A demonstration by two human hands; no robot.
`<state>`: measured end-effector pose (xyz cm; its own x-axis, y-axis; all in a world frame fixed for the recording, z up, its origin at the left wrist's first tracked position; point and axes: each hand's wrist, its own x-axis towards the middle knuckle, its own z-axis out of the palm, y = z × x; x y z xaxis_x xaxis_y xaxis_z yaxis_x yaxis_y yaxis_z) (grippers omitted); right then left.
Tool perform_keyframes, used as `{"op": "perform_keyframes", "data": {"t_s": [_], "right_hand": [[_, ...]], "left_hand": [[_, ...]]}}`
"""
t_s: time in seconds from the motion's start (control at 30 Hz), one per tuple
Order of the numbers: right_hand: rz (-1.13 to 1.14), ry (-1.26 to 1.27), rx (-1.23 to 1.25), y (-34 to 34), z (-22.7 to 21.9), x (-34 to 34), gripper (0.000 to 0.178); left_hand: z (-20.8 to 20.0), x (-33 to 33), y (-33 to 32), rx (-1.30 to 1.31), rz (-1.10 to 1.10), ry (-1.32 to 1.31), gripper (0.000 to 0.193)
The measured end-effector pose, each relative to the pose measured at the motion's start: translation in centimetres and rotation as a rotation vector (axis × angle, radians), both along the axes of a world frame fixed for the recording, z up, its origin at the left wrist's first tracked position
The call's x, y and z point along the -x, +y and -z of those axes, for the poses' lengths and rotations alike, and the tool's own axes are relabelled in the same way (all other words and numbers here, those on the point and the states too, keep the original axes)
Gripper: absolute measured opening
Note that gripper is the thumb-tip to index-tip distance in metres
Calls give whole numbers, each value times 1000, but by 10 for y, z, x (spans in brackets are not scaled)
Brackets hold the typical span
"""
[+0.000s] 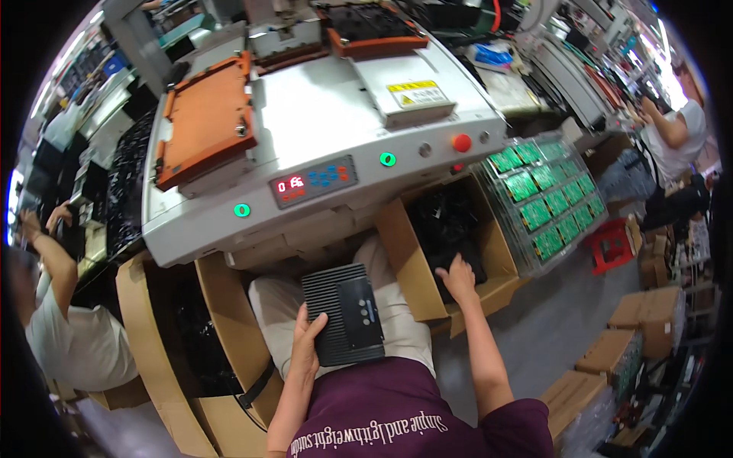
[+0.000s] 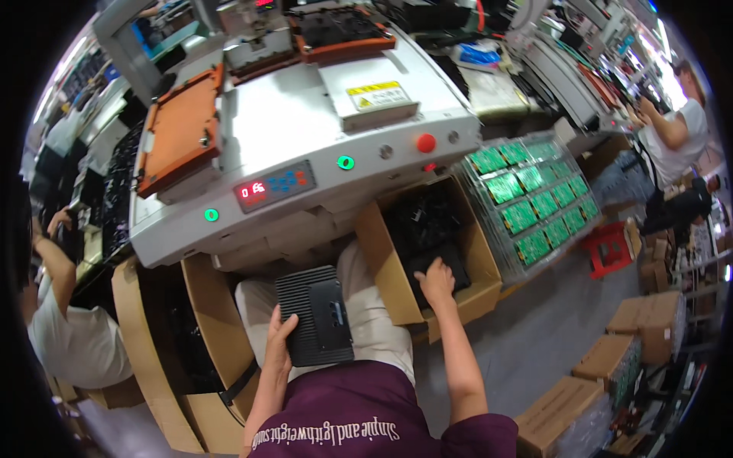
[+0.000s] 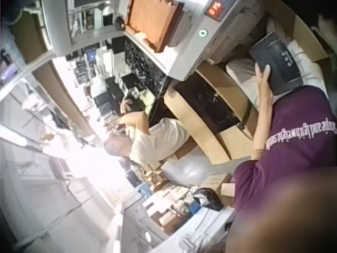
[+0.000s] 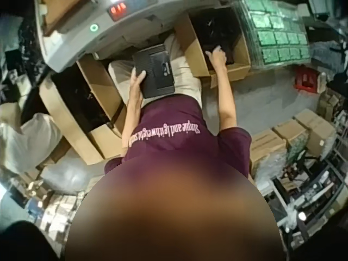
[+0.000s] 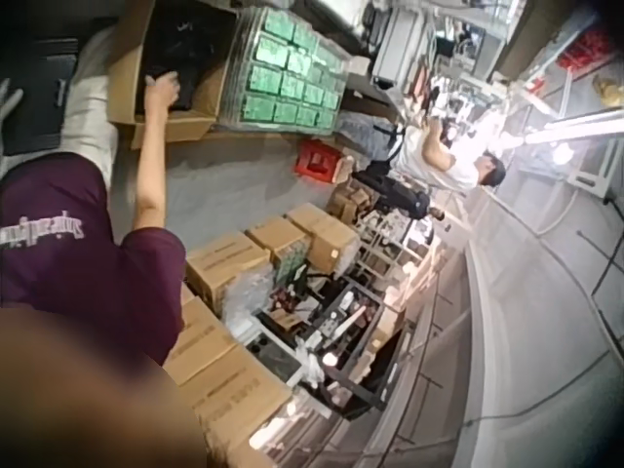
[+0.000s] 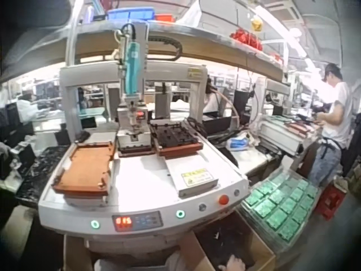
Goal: Assembling electronic components by placing them into a machine and packaging finished parts into a box.
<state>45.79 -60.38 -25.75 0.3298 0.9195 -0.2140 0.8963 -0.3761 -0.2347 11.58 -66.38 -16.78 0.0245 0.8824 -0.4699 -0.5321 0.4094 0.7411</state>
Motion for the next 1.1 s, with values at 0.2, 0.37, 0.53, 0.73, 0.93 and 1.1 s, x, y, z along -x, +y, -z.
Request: {"op": "perform_keyframes", "data": {"t_s": [0.2, 0.37, 0.53, 0.73, 0.93, 1.1], "right_hand": [[92, 79, 92, 8, 22, 19, 71], [-68, 233, -71, -5, 26, -12, 38], [-34, 324, -413, -28, -120, 11, 22], [-824, 491, -686, -25, -212, 86, 25], [-1228, 397, -561, -23, -176, 135, 28], [-1316, 337, -463, -21, -182, 146, 39]], "left_hand": [[1, 9, -5, -12, -30, 4, 48], [-5, 14, -3, -33, -1, -40, 46], [-14, 29, 9, -100, 48, 38, 45], [-30, 25, 22, -84, 131, 7, 45], [-39, 30, 19, -101, 136, -16, 47], [-45, 44, 16, -142, 89, -3, 47]]}}
